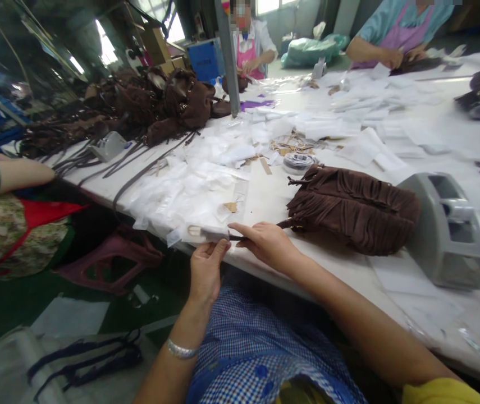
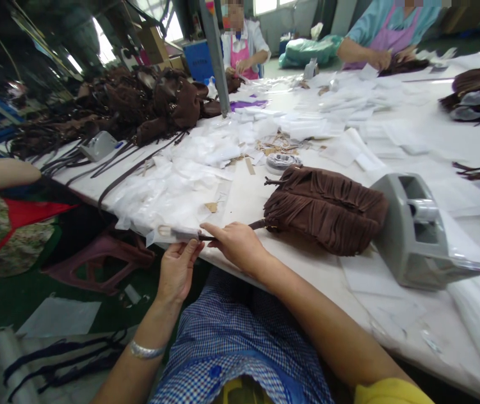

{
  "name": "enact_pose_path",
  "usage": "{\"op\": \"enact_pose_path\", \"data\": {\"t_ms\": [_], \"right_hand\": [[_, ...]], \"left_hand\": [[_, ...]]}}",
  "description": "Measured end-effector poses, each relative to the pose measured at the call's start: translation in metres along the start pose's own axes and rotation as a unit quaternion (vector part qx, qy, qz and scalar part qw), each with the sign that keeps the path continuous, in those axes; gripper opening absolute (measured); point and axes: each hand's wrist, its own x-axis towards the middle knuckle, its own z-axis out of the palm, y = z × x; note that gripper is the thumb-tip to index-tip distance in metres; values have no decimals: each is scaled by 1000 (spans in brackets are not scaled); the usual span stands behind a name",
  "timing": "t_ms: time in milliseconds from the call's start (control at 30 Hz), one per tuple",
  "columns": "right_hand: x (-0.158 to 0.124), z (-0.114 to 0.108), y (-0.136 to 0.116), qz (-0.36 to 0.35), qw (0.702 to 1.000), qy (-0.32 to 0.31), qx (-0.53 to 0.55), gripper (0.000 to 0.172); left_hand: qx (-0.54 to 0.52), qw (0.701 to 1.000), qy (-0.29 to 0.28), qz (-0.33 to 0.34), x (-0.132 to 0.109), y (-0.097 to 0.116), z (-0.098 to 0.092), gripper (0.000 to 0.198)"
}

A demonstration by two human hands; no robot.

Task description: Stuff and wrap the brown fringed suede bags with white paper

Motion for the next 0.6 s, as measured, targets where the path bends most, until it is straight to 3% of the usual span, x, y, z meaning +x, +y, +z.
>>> {"op": "enact_pose_path", "data": {"t_ms": [100, 200, 300, 400, 600], "right_hand": [[0, -5, 2, 5, 999, -35, 17, 62], [-4, -17, 11, -26, 998, -31, 46, 73], [-11, -29, 24, -3, 1000, 5, 24, 69], [-14, -37, 32, 55, 997, -6, 50, 63], [-12, -46, 33, 28, 981, -46, 188, 61]], "left_hand": [[35, 998, -54, 0, -3, -5, 8, 23], [48, 996, -76, 7, -1, -5, 12, 21], [17, 998, -63, 5, 5, -4, 14, 26], [0, 998, -67, -15, 9, -8, 21, 30], [40, 992, -116, -23, 9, -23, 43, 24]]}}
